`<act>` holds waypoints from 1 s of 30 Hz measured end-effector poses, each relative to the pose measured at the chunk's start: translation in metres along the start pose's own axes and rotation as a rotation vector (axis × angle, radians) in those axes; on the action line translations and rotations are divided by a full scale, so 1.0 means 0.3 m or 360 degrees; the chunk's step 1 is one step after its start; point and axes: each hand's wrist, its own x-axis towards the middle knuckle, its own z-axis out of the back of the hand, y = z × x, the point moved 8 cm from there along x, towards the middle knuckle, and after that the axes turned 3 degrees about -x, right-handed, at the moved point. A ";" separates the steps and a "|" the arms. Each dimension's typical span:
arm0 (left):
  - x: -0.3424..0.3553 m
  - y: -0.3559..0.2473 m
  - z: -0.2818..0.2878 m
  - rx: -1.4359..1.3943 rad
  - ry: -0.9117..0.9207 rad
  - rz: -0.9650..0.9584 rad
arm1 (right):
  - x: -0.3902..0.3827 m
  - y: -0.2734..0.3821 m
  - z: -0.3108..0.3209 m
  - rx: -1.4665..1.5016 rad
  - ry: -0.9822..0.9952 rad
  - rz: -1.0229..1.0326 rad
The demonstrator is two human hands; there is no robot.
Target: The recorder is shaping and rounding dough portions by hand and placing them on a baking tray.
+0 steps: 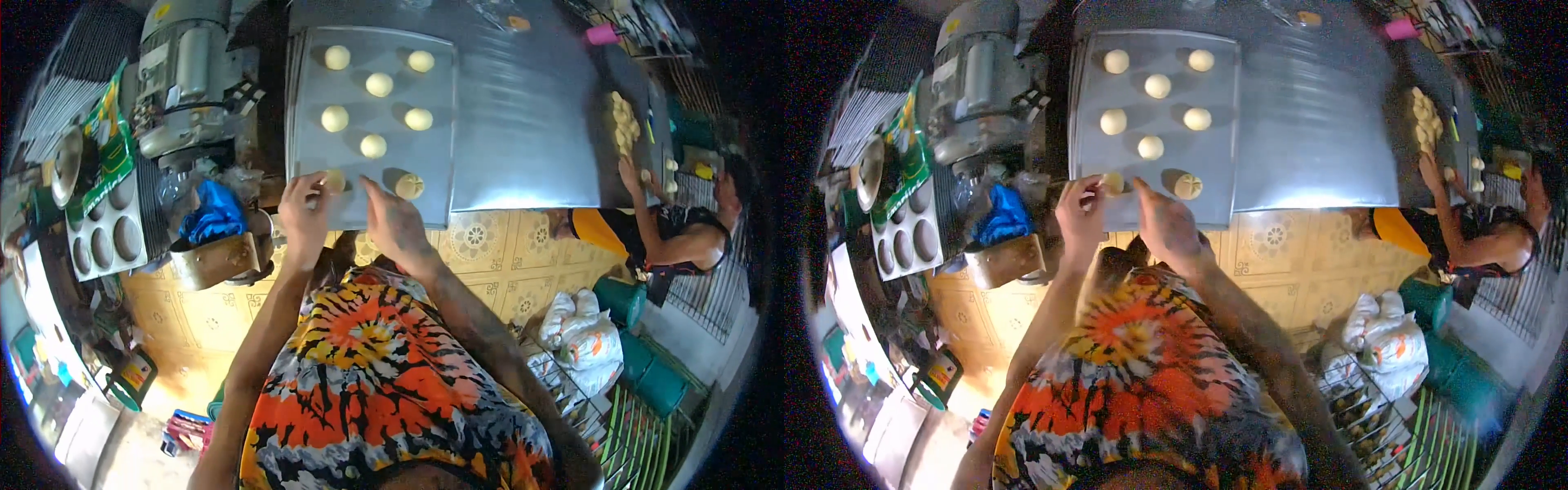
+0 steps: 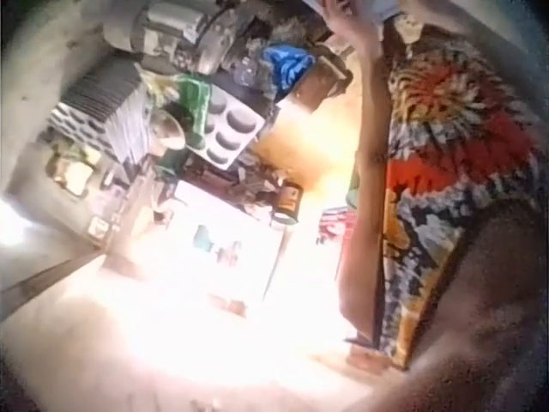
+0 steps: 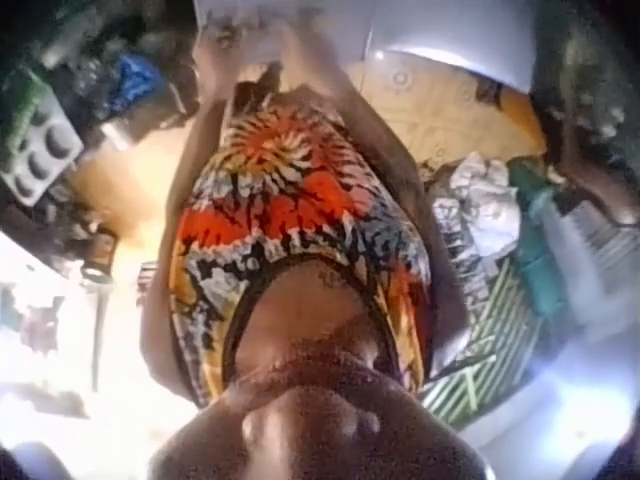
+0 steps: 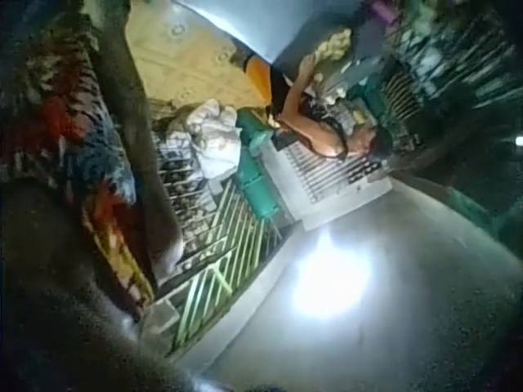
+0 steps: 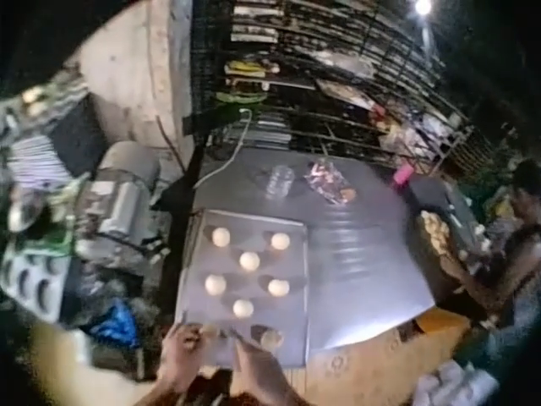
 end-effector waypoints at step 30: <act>-0.056 0.061 0.080 0.0159 0.0061 -0.0151 | -0.001 0.103 -0.171 -0.0461 -0.0128 0.0329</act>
